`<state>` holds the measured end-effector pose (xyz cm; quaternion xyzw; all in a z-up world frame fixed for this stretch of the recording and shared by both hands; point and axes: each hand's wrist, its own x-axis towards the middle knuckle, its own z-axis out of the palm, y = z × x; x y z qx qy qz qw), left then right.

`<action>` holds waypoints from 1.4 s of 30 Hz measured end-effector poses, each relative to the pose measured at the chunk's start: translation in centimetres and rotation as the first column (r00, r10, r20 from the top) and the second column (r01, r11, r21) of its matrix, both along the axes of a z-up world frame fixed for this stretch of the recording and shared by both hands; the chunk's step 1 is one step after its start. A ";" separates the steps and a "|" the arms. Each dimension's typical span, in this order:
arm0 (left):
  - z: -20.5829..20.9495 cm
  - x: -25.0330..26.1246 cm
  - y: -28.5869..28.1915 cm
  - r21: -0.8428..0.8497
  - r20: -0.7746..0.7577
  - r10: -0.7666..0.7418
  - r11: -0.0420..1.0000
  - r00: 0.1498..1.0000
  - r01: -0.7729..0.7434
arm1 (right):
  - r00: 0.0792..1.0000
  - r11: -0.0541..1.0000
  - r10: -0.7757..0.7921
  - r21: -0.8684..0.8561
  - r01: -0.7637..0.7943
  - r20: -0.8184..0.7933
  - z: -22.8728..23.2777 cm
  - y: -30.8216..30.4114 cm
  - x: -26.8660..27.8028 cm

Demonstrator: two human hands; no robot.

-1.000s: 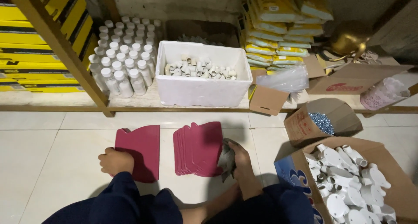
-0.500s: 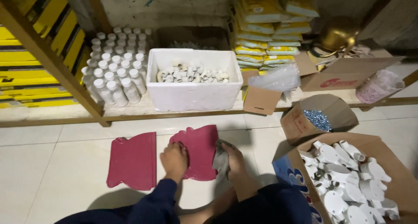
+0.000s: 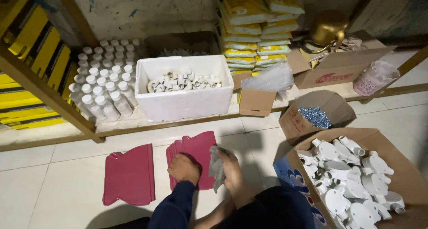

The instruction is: The person is cleaning red plastic covers by wiping them with a cloth and then stacking them on the floor.

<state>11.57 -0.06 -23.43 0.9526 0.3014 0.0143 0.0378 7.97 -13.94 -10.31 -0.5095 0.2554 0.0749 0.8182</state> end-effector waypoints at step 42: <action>14.0 -10.2 2.9 -0.754 -0.030 0.109 -0.655 0.994 0.049 | 0.904 -0.250 0.423 -0.951 0.182 0.062 5.9 -0.5 -0.1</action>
